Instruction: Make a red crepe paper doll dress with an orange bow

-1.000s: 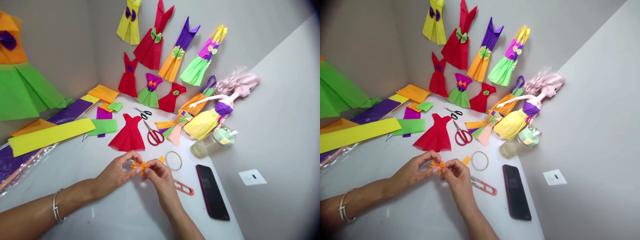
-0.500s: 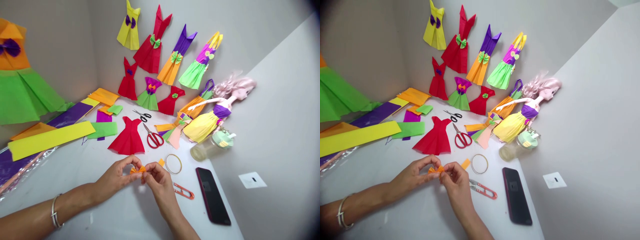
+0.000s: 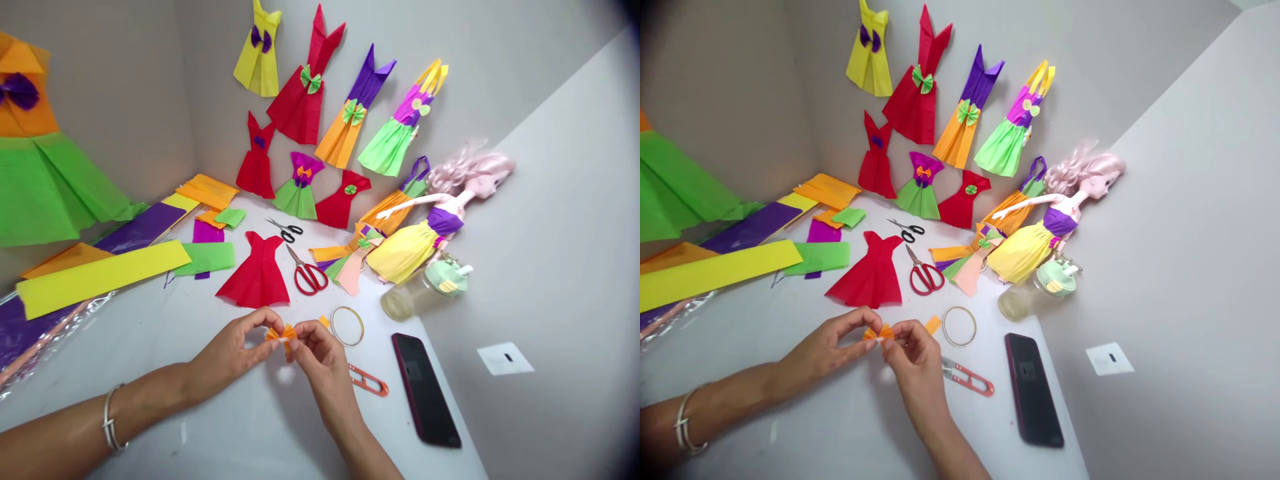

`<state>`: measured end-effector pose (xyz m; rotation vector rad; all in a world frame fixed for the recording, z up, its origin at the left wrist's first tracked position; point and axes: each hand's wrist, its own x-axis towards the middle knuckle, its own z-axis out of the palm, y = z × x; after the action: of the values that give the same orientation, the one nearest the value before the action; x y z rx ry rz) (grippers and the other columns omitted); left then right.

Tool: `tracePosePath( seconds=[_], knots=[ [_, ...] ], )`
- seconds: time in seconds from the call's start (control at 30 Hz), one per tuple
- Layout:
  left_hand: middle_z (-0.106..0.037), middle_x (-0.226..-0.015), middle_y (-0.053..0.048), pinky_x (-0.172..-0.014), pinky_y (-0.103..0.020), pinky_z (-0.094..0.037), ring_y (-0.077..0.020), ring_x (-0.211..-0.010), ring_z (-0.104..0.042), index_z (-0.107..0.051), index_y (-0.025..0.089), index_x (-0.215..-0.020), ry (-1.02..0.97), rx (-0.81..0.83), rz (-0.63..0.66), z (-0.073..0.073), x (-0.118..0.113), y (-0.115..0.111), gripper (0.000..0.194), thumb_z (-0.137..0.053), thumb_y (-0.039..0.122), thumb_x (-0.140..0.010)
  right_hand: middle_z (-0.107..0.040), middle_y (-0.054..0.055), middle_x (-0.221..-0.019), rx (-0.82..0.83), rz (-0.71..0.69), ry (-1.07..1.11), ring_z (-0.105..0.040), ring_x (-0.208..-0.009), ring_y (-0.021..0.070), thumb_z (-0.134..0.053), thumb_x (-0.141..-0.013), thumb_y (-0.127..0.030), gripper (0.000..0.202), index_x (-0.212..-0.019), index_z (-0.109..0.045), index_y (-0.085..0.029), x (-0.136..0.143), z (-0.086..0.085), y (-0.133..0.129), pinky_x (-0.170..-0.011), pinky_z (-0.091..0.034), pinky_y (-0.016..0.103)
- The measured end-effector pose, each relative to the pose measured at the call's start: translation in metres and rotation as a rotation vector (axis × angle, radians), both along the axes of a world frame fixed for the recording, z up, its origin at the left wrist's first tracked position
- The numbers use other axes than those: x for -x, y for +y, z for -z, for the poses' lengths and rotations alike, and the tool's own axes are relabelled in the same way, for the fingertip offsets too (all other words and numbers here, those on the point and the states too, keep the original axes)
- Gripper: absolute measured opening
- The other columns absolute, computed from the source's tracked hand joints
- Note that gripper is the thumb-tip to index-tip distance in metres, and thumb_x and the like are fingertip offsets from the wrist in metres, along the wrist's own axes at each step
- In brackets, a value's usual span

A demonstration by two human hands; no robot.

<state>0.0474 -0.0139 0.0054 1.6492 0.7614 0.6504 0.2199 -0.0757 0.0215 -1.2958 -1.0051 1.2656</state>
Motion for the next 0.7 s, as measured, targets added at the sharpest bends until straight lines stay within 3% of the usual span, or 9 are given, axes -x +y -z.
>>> tracePosePath(
  seconds=[0.23,0.7],
  knots=[
    [-0.062,-0.096,-0.001,-0.086,-0.030,-0.045,-0.0203,-0.094,-0.058,-0.057,0.021,-0.096,0.033,0.008,0.033,-0.0069,-0.0012,-0.0016,0.021,-0.053,0.042,-0.090,-0.059,-0.001,-0.073,0.010,-0.011,-0.020,-0.049,-0.066,0.0122,-0.069,-0.080,-0.034,0.019,-0.081,-0.060,-0.018,0.0019,-0.0019,-0.0006,-0.061,-0.039,0.024],
    [-0.062,-0.096,0.002,-0.086,-0.027,-0.042,-0.0180,-0.094,-0.057,-0.057,0.023,-0.096,-0.003,0.017,0.027,-0.0020,0.0000,-0.0007,0.015,-0.055,0.037,-0.090,-0.059,-0.001,-0.071,0.055,-0.043,-0.034,-0.051,-0.067,0.0129,-0.064,-0.081,-0.030,0.013,-0.081,-0.060,-0.017,0.0004,-0.0039,-0.0007,-0.064,-0.038,0.025]
  ],
)
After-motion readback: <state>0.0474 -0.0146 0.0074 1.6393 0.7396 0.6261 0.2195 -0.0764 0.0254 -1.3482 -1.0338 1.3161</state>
